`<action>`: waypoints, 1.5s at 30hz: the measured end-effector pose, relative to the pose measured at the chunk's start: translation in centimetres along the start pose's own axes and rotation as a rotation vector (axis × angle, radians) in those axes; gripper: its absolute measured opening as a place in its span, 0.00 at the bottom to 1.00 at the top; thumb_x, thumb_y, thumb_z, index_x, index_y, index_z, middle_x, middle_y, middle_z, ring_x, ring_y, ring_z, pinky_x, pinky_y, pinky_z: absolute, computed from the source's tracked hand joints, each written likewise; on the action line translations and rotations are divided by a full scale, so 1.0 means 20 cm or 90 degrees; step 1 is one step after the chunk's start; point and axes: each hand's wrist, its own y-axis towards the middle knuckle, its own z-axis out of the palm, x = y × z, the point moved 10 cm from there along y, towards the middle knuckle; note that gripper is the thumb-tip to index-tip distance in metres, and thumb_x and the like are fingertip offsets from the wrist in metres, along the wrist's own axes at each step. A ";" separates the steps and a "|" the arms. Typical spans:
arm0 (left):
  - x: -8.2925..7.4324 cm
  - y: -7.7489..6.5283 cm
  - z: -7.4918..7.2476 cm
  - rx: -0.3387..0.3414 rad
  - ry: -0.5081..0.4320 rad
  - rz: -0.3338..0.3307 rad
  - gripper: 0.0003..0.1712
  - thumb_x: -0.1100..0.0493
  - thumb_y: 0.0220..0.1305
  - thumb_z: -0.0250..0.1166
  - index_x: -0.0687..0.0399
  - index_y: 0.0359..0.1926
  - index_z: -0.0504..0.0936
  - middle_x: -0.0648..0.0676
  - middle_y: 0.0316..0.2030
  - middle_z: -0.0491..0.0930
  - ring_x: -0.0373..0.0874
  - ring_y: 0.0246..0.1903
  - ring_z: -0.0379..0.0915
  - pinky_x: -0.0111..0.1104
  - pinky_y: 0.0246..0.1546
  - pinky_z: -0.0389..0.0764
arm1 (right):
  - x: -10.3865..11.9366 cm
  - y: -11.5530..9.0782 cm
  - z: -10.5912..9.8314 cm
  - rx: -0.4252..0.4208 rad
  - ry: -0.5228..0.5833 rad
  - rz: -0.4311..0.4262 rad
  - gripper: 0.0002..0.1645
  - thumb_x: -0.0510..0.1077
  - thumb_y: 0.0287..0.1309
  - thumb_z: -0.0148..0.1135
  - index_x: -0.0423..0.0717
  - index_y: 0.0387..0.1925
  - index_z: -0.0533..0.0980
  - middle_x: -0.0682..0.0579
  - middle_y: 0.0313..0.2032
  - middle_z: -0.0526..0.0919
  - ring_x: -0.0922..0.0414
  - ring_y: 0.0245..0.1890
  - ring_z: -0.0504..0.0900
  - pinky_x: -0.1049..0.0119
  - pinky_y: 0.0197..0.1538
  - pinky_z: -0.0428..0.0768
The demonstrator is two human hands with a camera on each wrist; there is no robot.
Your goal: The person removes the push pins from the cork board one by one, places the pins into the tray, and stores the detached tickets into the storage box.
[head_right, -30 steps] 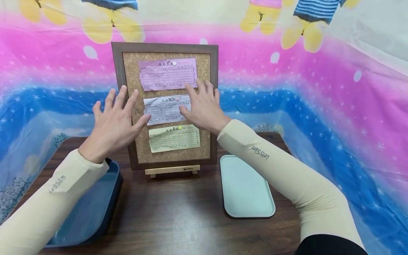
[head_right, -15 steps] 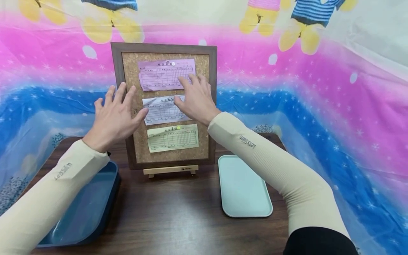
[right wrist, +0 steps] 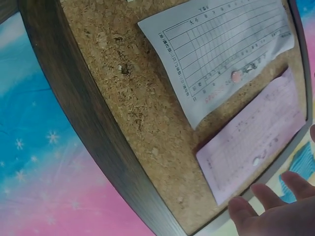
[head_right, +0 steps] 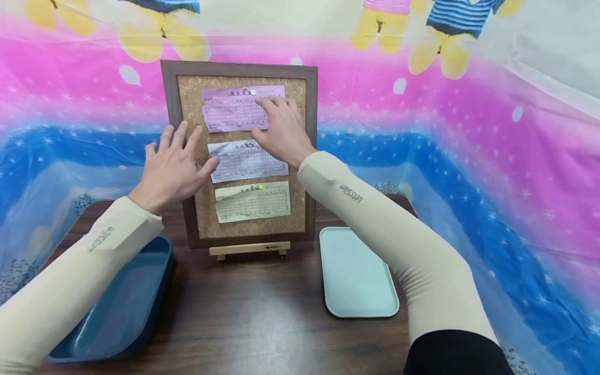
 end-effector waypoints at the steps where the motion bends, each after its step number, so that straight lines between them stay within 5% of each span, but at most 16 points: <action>1: 0.00 0.00 0.00 -0.003 0.002 0.001 0.45 0.33 0.68 0.39 0.53 0.74 0.41 0.64 0.72 0.36 0.63 0.69 0.27 0.64 0.59 0.40 | 0.00 0.02 0.01 0.000 0.003 0.002 0.34 0.53 0.61 0.57 0.54 0.68 0.63 0.53 0.65 0.64 0.55 0.64 0.57 0.64 0.63 0.58; 8: 0.03 0.03 -0.05 -0.067 -0.008 0.010 0.39 0.38 0.67 0.47 0.65 0.64 0.61 0.69 0.58 0.60 0.67 0.57 0.51 0.61 0.50 0.55 | 0.02 0.09 0.06 0.000 0.020 0.013 0.29 0.50 0.60 0.58 0.50 0.63 0.69 0.53 0.62 0.69 0.55 0.58 0.63 0.67 0.58 0.61; 17: 0.12 0.17 -0.20 -0.201 -0.197 -0.006 0.27 0.51 0.68 0.52 0.69 0.57 0.63 0.64 0.47 0.65 0.56 0.47 0.58 0.45 0.50 0.62 | 0.01 0.16 0.04 -0.039 0.032 0.031 0.27 0.45 0.58 0.60 0.48 0.60 0.71 0.51 0.55 0.74 0.55 0.55 0.67 0.69 0.57 0.62; 28: 0.14 0.29 -0.19 -0.153 -0.212 -0.043 0.27 0.50 0.69 0.49 0.67 0.59 0.64 0.64 0.50 0.66 0.56 0.50 0.62 0.45 0.52 0.64 | -0.02 0.23 0.02 -0.067 0.049 0.045 0.24 0.42 0.59 0.59 0.47 0.58 0.72 0.52 0.51 0.74 0.57 0.53 0.67 0.71 0.55 0.62; 45: 0.05 0.39 -0.17 -0.154 -0.165 -0.052 0.22 0.52 0.70 0.47 0.69 0.50 0.66 0.64 0.46 0.66 0.57 0.48 0.62 0.46 0.51 0.65 | -0.01 0.31 0.03 -0.057 0.028 0.055 0.20 0.38 0.61 0.53 0.45 0.55 0.72 0.51 0.47 0.71 0.58 0.48 0.67 0.72 0.51 0.64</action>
